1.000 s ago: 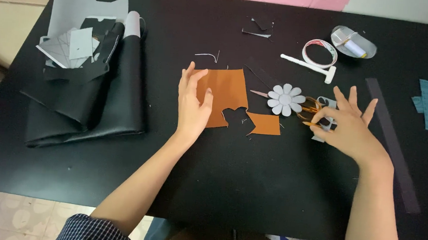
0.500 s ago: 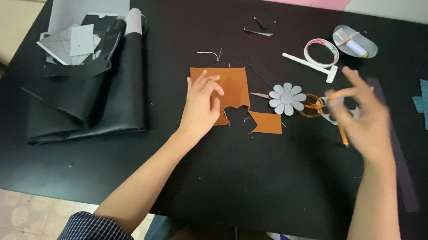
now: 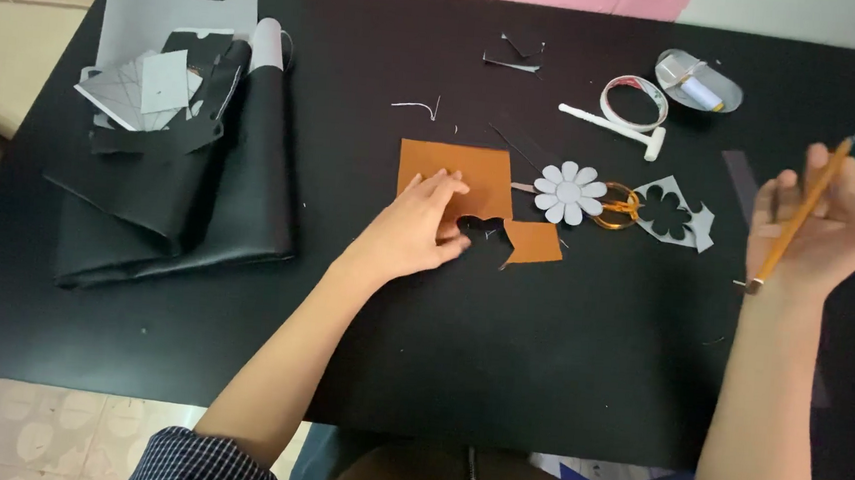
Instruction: Tracing a flower template onto leather, cutting it out with scissors, and using a small hammer tool to shape the leather piece.
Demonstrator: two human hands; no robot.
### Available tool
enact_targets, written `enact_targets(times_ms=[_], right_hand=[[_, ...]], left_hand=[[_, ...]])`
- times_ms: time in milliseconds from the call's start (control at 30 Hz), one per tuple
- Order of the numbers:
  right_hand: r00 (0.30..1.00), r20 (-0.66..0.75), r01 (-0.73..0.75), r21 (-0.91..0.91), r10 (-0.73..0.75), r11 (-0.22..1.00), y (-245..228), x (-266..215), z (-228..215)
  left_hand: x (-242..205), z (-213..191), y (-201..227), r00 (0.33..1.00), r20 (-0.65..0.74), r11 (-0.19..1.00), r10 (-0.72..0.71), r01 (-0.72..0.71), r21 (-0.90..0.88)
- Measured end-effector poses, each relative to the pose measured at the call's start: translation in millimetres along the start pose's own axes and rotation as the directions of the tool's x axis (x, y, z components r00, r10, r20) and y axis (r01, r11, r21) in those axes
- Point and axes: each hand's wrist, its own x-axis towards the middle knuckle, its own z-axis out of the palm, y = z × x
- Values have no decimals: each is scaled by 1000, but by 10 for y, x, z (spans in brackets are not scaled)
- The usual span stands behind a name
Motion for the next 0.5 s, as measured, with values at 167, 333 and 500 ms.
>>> enact_targets(times_ms=[167, 333, 500], right_hand=[[989, 132, -78, 60, 69, 995, 63, 47, -110], [983, 115, -141, -50, 146, 989, 131, 54, -57], [960, 235, -124, -123, 150, 985, 140, 69, -145]], left_hand=[[9, -50, -64, 984, -175, 992, -37, 58, 113], [-23, -145, -12, 840, -517, 872, -164, -122, -474], [-14, -9, -12, 857, -75, 419, -510, 171, -892]])
